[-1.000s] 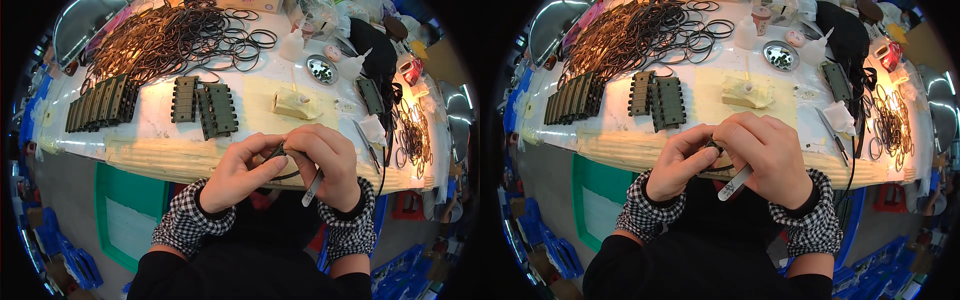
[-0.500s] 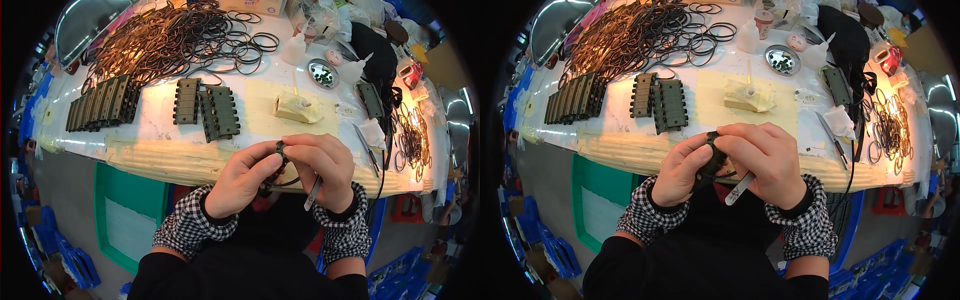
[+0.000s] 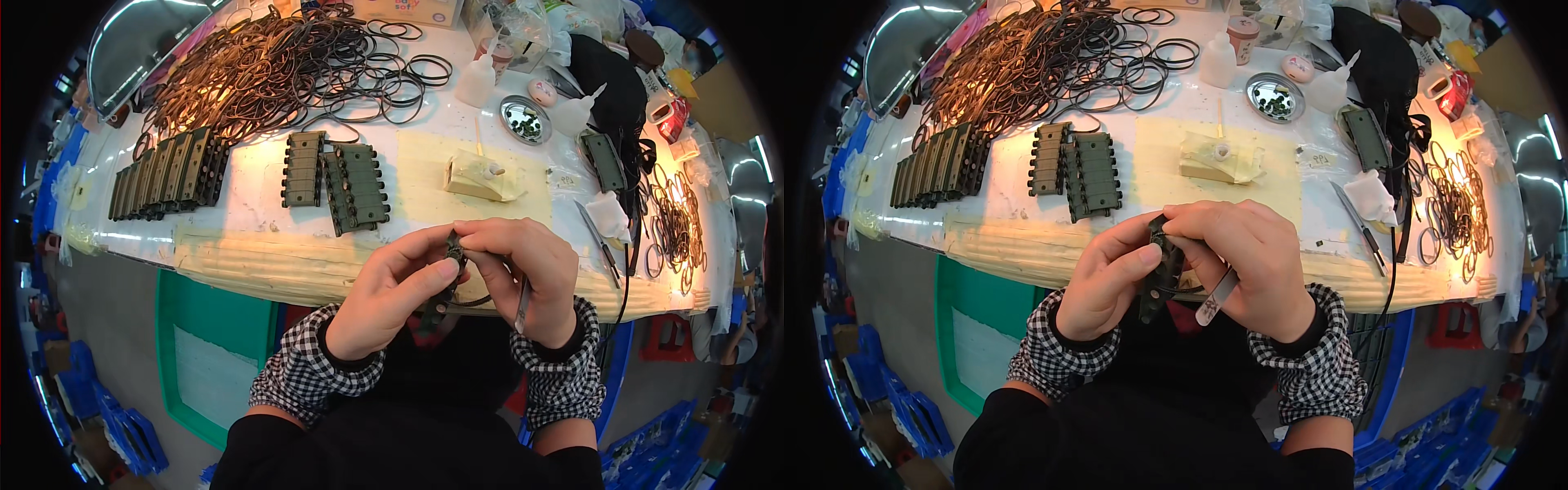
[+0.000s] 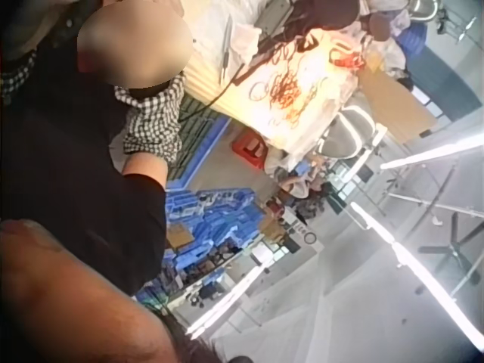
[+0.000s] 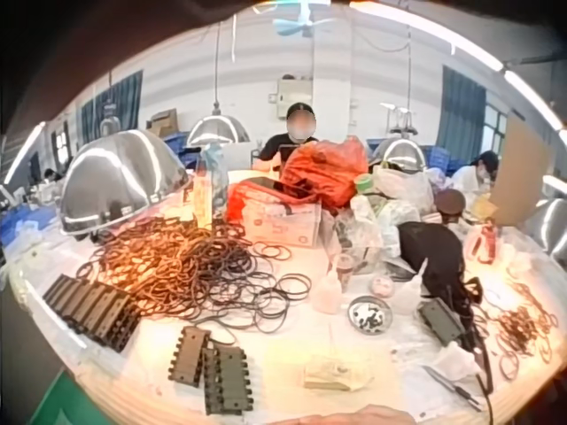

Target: The recorder is assembling small plastic toy parts, specifically what appear to be tank treads, using tweezers at a factory workbench.

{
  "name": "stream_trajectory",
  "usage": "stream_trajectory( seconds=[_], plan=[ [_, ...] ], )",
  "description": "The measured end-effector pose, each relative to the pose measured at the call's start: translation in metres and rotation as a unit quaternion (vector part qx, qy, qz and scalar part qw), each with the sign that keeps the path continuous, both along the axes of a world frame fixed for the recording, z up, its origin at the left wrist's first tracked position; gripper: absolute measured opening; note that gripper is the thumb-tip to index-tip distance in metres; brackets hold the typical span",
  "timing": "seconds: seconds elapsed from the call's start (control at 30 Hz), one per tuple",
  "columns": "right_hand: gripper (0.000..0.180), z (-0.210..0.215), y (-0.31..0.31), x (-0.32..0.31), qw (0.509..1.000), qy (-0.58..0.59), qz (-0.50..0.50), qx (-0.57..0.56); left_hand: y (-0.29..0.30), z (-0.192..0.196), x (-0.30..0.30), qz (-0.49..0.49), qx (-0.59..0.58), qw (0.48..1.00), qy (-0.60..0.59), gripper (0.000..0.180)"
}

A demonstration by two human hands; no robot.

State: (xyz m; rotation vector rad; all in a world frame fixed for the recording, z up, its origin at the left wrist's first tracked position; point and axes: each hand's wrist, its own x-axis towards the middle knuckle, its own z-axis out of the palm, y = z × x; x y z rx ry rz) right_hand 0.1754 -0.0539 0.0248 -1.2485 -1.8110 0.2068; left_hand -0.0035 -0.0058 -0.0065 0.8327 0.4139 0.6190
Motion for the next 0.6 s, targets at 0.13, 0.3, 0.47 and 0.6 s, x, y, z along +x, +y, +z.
stream_trajectory(
  seconds=[0.13,0.3,0.47,0.6],
  plan=[
    [0.019,-0.0029,0.0005,-0.0013,1.0,-0.011,0.002,0.022,-0.0019,-0.0043,0.0034,0.045,0.013,0.999,0.009,0.04],
    [0.024,-0.0002,-0.0017,-0.001,0.997,-0.062,0.004,0.038,-0.0018,-0.0052,0.0047,0.046,-0.017,0.999,-0.024,0.037],
    [0.034,-0.0019,-0.0035,0.0047,0.994,-0.101,0.017,0.042,0.0015,-0.003,0.0003,0.022,-0.017,1.0,0.0,0.037],
    [0.036,-0.0024,-0.0043,0.0041,0.993,-0.112,0.012,0.036,0.0028,-0.0012,-0.0001,0.024,-0.027,0.999,0.009,0.037]
  ],
)
